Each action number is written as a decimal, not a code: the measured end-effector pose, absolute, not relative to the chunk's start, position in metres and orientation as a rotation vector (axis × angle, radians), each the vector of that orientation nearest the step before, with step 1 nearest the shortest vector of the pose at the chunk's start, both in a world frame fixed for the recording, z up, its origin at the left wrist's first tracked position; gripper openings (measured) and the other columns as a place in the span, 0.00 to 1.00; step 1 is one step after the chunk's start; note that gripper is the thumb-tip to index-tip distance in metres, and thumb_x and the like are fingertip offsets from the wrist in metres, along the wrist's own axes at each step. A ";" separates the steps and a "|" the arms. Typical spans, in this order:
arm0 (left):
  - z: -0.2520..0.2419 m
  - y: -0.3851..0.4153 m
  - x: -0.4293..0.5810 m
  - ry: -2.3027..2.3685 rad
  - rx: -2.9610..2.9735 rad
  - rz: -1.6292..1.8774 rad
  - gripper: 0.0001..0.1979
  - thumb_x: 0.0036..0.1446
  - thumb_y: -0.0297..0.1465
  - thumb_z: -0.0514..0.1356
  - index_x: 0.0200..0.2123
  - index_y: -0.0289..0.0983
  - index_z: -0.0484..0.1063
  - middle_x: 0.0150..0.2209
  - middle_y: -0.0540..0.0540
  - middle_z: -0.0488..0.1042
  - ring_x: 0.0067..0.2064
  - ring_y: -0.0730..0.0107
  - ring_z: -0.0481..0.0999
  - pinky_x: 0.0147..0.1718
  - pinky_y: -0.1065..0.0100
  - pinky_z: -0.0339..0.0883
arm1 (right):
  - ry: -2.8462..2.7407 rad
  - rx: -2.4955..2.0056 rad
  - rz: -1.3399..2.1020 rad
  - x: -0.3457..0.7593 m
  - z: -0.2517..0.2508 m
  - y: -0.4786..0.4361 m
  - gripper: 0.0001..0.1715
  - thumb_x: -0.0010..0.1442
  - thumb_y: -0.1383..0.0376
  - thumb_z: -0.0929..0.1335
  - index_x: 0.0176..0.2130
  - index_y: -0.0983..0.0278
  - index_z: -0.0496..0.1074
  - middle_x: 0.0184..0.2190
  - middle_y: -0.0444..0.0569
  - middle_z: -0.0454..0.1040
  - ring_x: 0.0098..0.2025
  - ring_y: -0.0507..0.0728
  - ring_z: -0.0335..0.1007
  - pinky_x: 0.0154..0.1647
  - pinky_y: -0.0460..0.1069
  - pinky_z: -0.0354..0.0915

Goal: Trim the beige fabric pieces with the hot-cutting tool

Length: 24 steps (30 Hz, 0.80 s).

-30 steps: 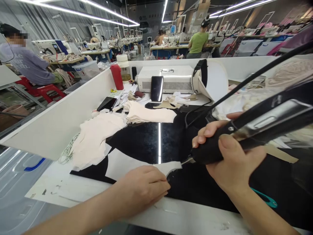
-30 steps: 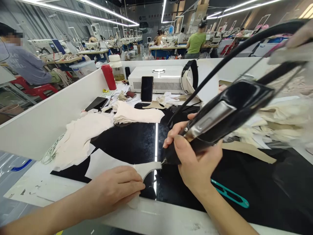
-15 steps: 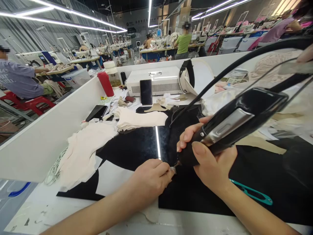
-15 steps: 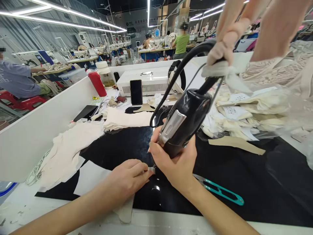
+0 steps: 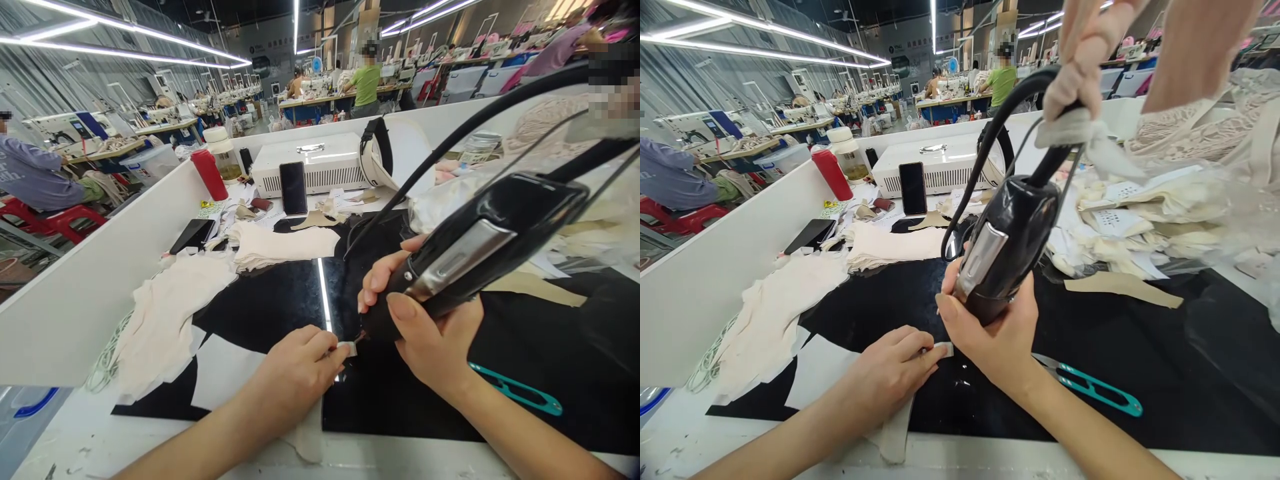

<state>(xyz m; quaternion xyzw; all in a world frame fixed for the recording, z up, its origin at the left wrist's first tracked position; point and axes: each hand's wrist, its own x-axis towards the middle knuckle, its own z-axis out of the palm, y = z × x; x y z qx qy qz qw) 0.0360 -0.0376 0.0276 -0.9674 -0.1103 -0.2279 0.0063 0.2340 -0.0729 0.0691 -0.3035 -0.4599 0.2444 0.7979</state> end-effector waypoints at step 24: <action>0.023 -0.037 0.034 -0.341 -3.049 -0.689 0.13 0.86 0.25 0.53 0.60 0.32 0.77 0.44 0.44 0.81 0.40 0.62 0.79 0.41 0.61 0.83 | -0.948 -0.717 0.508 0.234 0.073 -0.077 0.26 0.67 0.52 0.85 0.55 0.53 0.75 0.34 0.38 0.81 0.27 0.54 0.77 0.28 0.51 0.78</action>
